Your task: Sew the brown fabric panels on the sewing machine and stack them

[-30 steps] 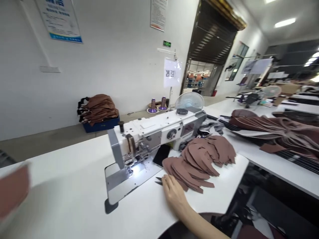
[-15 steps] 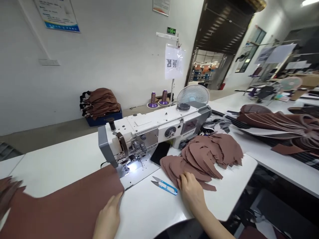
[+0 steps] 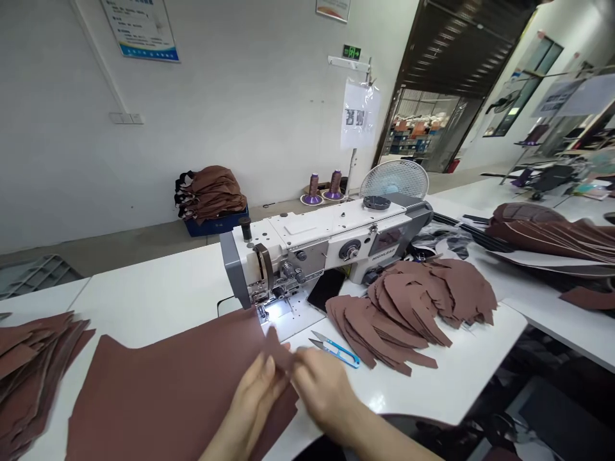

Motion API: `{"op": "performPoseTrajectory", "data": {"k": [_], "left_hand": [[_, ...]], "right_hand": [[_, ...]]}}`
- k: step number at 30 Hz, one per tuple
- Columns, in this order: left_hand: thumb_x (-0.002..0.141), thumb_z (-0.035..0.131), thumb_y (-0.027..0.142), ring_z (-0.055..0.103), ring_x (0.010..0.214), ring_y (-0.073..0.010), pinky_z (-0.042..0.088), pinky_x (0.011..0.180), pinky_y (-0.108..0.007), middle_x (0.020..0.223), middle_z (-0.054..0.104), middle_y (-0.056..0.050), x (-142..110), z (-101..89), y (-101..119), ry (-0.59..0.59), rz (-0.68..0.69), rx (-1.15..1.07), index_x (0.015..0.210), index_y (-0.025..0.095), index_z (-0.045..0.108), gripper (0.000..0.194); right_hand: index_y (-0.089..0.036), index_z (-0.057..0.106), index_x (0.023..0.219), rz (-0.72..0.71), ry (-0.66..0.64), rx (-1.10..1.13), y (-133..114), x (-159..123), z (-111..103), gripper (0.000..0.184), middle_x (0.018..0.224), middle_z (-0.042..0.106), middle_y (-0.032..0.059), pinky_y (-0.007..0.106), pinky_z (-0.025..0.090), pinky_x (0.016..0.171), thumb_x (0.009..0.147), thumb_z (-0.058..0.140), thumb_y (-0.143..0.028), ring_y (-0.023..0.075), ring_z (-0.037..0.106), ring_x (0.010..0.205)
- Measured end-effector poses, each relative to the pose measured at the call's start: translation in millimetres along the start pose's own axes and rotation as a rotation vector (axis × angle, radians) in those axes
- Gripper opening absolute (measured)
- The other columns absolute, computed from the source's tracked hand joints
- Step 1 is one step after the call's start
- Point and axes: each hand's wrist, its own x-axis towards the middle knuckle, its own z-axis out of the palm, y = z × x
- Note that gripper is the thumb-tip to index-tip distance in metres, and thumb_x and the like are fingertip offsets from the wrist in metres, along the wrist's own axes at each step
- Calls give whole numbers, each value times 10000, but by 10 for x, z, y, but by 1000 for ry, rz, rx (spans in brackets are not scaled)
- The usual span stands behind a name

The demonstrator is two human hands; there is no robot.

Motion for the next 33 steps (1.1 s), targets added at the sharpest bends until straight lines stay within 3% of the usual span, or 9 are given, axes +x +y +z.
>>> {"op": "performPoseTrajectory", "data": {"k": [3,6,9,11,13,16,21,25,33], "left_hand": [[747,630,516,638,983,-291,507,894,-417,996,692,-154,63,-99,113,333,104,169,1057,119,630,505],[809,526,475,654,918,-276,508,882,-441,947,705,-111,200,-566,372,536,401,655,1053,161,624,410],[878,358,243,561,1104,-285,425,975,-486,1124,642,-135,455,-1002,567,512,784,1358,1099,175,631,358],[871,304,132,557,1064,-285,451,910,-477,1090,630,-156,663,-1119,549,403,792,1769,1108,159,635,408],[860,299,72,576,980,-257,483,827,-418,1041,636,-143,847,-1115,422,271,689,2005,1154,151,612,437],[847,311,43,576,967,-244,481,810,-389,1077,629,-136,1007,-1057,198,195,582,2081,1196,134,580,450],[862,342,67,568,981,-238,464,843,-381,1070,619,-119,1036,-1110,94,150,482,2045,1174,141,586,403],[847,339,26,556,1000,-231,457,870,-377,1071,615,-113,1015,-1114,56,132,537,2064,1169,129,580,415],[834,354,18,537,918,-202,460,805,-344,982,593,-74,1024,-893,-109,81,564,2025,1207,143,529,430]], "right_hand": [[-164,548,807,-277,-177,141,-293,115,222,271,782,558,61,288,375,609,954,324,-201,168,487,670],[-139,554,846,-340,-408,106,-158,102,303,152,751,556,63,298,375,579,927,435,-186,177,494,656],[-75,566,1026,-450,-492,-43,158,93,340,189,949,607,160,358,423,641,901,450,-154,235,557,795],[-57,530,1163,-641,-450,-47,320,144,424,294,1155,568,206,434,434,779,932,419,-199,287,552,989],[-64,534,1182,-846,-379,22,404,245,575,308,1229,545,191,450,407,877,957,381,-208,285,525,1092],[-62,571,1122,-958,-293,105,403,442,878,288,1178,583,177,400,418,887,960,361,-176,246,555,1055],[-19,583,1032,-772,-253,131,240,585,1252,257,1038,615,210,386,452,869,942,383,-153,236,600,941],[-20,581,1037,-647,-254,202,177,425,1254,243,1062,604,203,395,417,977,933,402,-149,255,562,1057],[-47,567,1122,-501,-314,384,341,198,1068,252,1174,578,177,384,356,1085,952,417,-156,248,429,1252]]}}
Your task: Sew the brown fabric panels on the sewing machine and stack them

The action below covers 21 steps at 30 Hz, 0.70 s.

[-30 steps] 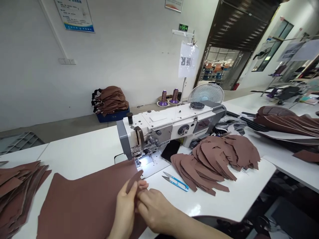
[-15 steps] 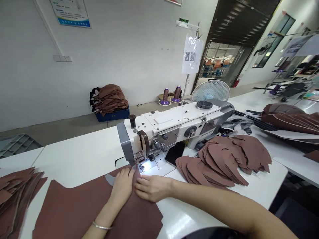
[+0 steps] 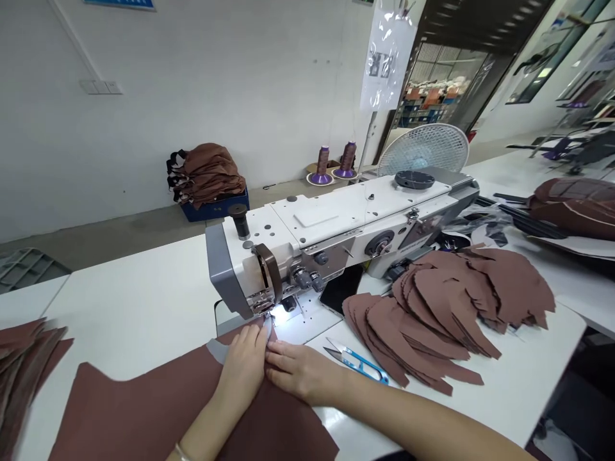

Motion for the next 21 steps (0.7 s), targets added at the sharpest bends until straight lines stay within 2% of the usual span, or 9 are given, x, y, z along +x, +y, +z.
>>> {"op": "performPoseTrajectory", "data": {"k": [8,21], "left_hand": [[840,349,46,518,908,-206,442,816,-355,966,573,-74,20,58,31,8,-11,29,1218,138,512,421],[831,408,40,528,872,-220,432,755,-348,934,570,-72,48,128,69,44,-18,97,1181,116,531,379]], "right_hand": [[-56,583,1081,17,27,12,25,15,-18,222,1139,592,173,379,396,1051,942,435,-146,246,480,1198],[-60,580,1073,29,-3,11,53,-17,-1,227,1152,586,179,395,400,1047,946,421,-161,264,444,1239]]}}
